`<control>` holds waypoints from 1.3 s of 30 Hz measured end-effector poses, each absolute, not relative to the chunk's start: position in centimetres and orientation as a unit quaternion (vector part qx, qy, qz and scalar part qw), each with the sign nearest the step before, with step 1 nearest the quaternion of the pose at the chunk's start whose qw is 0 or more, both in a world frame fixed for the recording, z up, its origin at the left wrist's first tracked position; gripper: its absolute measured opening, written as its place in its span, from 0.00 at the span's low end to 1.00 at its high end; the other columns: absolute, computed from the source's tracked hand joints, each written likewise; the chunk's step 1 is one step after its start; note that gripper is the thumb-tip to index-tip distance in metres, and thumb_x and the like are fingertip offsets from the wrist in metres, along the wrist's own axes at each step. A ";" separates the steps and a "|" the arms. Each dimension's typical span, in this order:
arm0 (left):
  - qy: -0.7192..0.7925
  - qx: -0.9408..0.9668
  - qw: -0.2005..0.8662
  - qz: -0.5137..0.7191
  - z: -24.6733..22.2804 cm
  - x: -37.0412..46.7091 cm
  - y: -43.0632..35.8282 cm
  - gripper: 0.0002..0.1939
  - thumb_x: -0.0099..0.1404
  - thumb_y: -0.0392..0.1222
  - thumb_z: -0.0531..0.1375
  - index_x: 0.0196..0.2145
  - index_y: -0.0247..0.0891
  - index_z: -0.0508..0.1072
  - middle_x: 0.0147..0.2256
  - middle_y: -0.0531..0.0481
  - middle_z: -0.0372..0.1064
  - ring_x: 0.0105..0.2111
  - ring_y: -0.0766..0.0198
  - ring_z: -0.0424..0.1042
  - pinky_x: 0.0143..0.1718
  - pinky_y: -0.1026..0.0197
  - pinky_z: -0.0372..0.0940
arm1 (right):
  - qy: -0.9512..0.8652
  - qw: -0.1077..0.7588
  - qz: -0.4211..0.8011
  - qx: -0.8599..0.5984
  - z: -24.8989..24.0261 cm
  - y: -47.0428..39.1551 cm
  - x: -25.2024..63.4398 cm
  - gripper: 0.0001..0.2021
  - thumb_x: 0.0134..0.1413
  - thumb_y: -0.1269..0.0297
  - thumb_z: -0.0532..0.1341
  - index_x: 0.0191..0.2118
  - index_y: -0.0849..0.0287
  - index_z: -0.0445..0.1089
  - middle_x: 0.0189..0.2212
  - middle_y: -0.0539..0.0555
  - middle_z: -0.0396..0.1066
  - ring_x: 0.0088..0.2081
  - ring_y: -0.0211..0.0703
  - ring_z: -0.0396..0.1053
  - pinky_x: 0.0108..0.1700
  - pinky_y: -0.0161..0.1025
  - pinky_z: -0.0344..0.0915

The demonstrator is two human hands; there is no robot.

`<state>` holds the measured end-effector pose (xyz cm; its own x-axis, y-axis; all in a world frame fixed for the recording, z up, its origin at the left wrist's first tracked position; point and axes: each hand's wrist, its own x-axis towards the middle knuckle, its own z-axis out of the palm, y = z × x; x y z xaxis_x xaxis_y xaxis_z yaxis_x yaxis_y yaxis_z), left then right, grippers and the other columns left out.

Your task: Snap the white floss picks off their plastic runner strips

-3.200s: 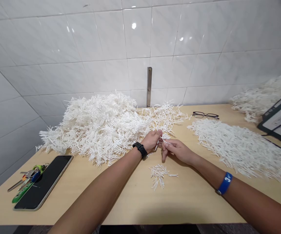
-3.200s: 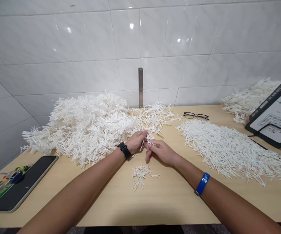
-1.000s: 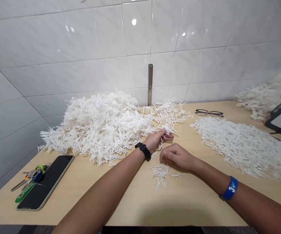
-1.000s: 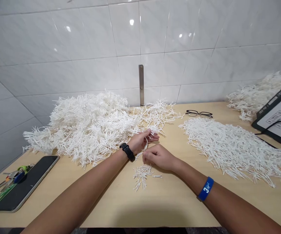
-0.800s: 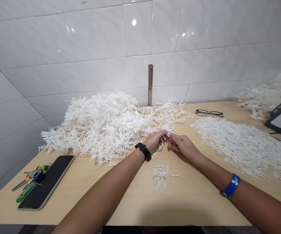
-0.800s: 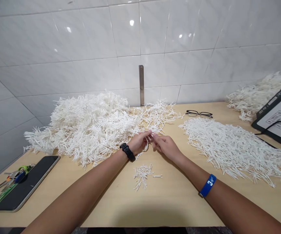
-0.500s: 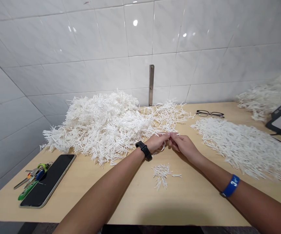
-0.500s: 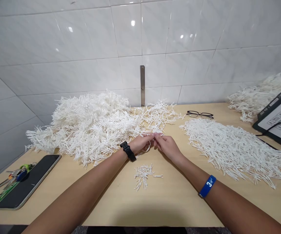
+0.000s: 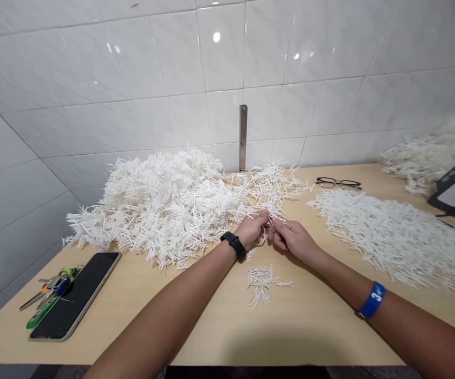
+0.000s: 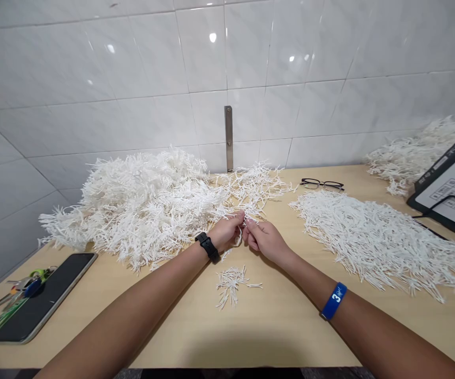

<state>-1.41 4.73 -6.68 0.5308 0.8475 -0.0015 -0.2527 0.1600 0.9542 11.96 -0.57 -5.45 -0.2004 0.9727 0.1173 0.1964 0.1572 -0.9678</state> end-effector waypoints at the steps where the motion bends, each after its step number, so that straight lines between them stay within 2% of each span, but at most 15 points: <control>1: 0.296 0.516 0.705 0.386 -6.6 -1.4 4.7 0.21 0.63 0.57 0.58 0.25 0.36 0.64 0.15 0.55 0.60 0.13 0.72 0.56 0.17 0.68 0.46 | -0.628 0.426 0.454 -0.468 -5.4 -0.6 12.0 0.30 0.60 0.39 0.51 0.21 0.60 0.67 0.10 0.47 0.58 0.16 0.36 0.57 0.25 0.36 0.56; 3: 0.312 0.512 0.703 0.382 -6.4 -1.3 4.5 0.21 0.64 0.56 0.58 0.24 0.36 0.64 0.14 0.55 0.61 0.12 0.73 0.55 0.16 0.68 0.46 | -0.627 0.423 0.455 -0.470 -5.2 -0.8 12.0 0.30 0.60 0.39 0.50 0.20 0.60 0.67 0.09 0.47 0.57 0.15 0.35 0.56 0.25 0.36 0.56; 5: 0.317 0.498 0.707 0.390 -6.1 -1.3 4.4 0.20 0.65 0.54 0.58 0.24 0.36 0.64 0.15 0.55 0.62 0.13 0.72 0.58 0.17 0.68 0.50 | -0.632 0.421 0.453 -0.467 -5.1 -1.0 12.1 0.30 0.60 0.39 0.50 0.20 0.60 0.67 0.09 0.47 0.56 0.15 0.35 0.55 0.24 0.37 0.56; 10: 0.357 0.409 0.725 0.423 -5.4 -1.7 4.8 0.22 0.67 0.56 0.57 0.25 0.34 0.67 0.16 0.52 0.66 0.19 0.68 0.68 0.26 0.66 0.63 | -0.711 0.392 0.426 -0.401 -5.2 -2.2 11.4 0.31 0.63 0.42 0.48 0.16 0.59 0.64 0.10 0.48 0.55 0.17 0.35 0.55 0.30 0.38 0.60; 13: 0.346 0.414 0.745 0.393 -5.1 -2.1 4.9 0.23 0.70 0.55 0.54 0.27 0.32 0.69 0.19 0.47 0.70 0.22 0.66 0.72 0.32 0.65 0.65 | -0.761 0.352 0.413 -0.356 -5.1 -2.8 10.7 0.30 0.65 0.45 0.47 0.20 0.61 0.67 0.13 0.49 0.59 0.19 0.35 0.57 0.30 0.38 0.59; 16: 0.316 0.428 0.758 0.377 -5.1 -2.2 4.7 0.22 0.71 0.53 0.52 0.33 0.31 0.72 0.28 0.42 0.76 0.28 0.63 0.76 0.40 0.60 0.67 | -0.801 0.304 0.389 -0.339 -5.0 -3.0 10.5 0.24 0.62 0.49 0.53 0.23 0.62 0.69 0.19 0.52 0.65 0.23 0.37 0.60 0.29 0.36 0.57; 20: 0.278 0.437 0.772 0.369 -5.1 -2.4 4.7 0.20 0.71 0.52 0.53 0.41 0.32 0.75 0.38 0.40 0.77 0.35 0.62 0.77 0.48 0.58 0.65 | -0.783 0.247 0.435 -0.369 -5.2 -2.8 10.7 0.17 0.49 0.50 0.65 0.26 0.62 0.70 0.18 0.48 0.63 0.21 0.35 0.57 0.24 0.34 0.51; 22: 0.275 0.440 0.771 0.370 -5.0 -2.5 4.6 0.20 0.71 0.52 0.52 0.42 0.33 0.76 0.40 0.41 0.77 0.36 0.63 0.76 0.48 0.59 0.65 | -0.775 0.253 0.448 -0.367 -5.4 -2.6 10.9 0.19 0.49 0.48 0.65 0.25 0.61 0.69 0.18 0.48 0.63 0.22 0.35 0.57 0.25 0.34 0.52; 25: 0.267 0.446 0.770 0.369 -5.0 -2.5 4.6 0.19 0.71 0.50 0.52 0.42 0.33 0.76 0.39 0.42 0.77 0.35 0.64 0.75 0.45 0.61 0.65 | -0.757 0.331 0.407 -0.389 -5.5 -2.0 11.3 0.26 0.57 0.43 0.55 0.21 0.60 0.67 0.19 0.51 0.64 0.23 0.37 0.58 0.28 0.36 0.55; 27: 0.256 0.444 0.770 0.380 -5.2 -2.3 4.6 0.18 0.70 0.49 0.55 0.39 0.32 0.77 0.36 0.42 0.77 0.33 0.65 0.75 0.44 0.60 0.66 | -0.707 0.409 0.366 -0.446 -5.3 -1.5 11.7 0.29 0.60 0.41 0.50 0.18 0.59 0.63 0.17 0.51 0.61 0.23 0.38 0.57 0.29 0.37 0.55; 30: 0.253 0.442 0.766 0.393 -5.8 -2.3 5.0 0.17 0.64 0.50 0.61 0.31 0.31 0.76 0.32 0.43 0.76 0.31 0.64 0.73 0.45 0.58 0.66 | -0.611 0.489 0.333 -0.526 -4.7 -0.9 12.4 0.31 0.59 0.37 0.49 0.17 0.57 0.58 0.15 0.48 0.53 0.21 0.37 0.53 0.27 0.37 0.52; 33: 0.238 0.457 0.769 0.378 -6.2 -2.5 5.3 0.18 0.59 0.52 0.65 0.26 0.32 0.73 0.29 0.45 0.74 0.32 0.64 0.72 0.47 0.58 0.65 | -0.568 0.494 0.358 -0.553 -4.4 -0.4 12.7 0.33 0.56 0.33 0.48 0.15 0.57 0.55 0.13 0.46 0.48 0.19 0.35 0.48 0.25 0.37 0.47; 35: 0.216 0.480 0.772 0.356 -6.3 -2.7 5.4 0.20 0.57 0.55 0.65 0.24 0.33 0.71 0.27 0.46 0.72 0.33 0.64 0.71 0.45 0.59 0.64 | -0.562 0.480 0.399 -0.542 -4.5 -0.2 12.7 0.33 0.53 0.31 0.49 0.15 0.57 0.57 0.13 0.46 0.49 0.18 0.34 0.47 0.23 0.37 0.46; 39: 0.220 0.552 0.747 0.300 -5.6 -3.0 5.2 0.23 0.57 0.58 0.63 0.19 0.34 0.67 0.23 0.49 0.66 0.26 0.67 0.66 0.30 0.65 0.60 | -0.580 0.463 0.448 -0.499 -5.0 -0.1 12.3 0.34 0.47 0.29 0.55 0.21 0.61 0.67 0.14 0.46 0.53 0.18 0.32 0.47 0.22 0.35 0.44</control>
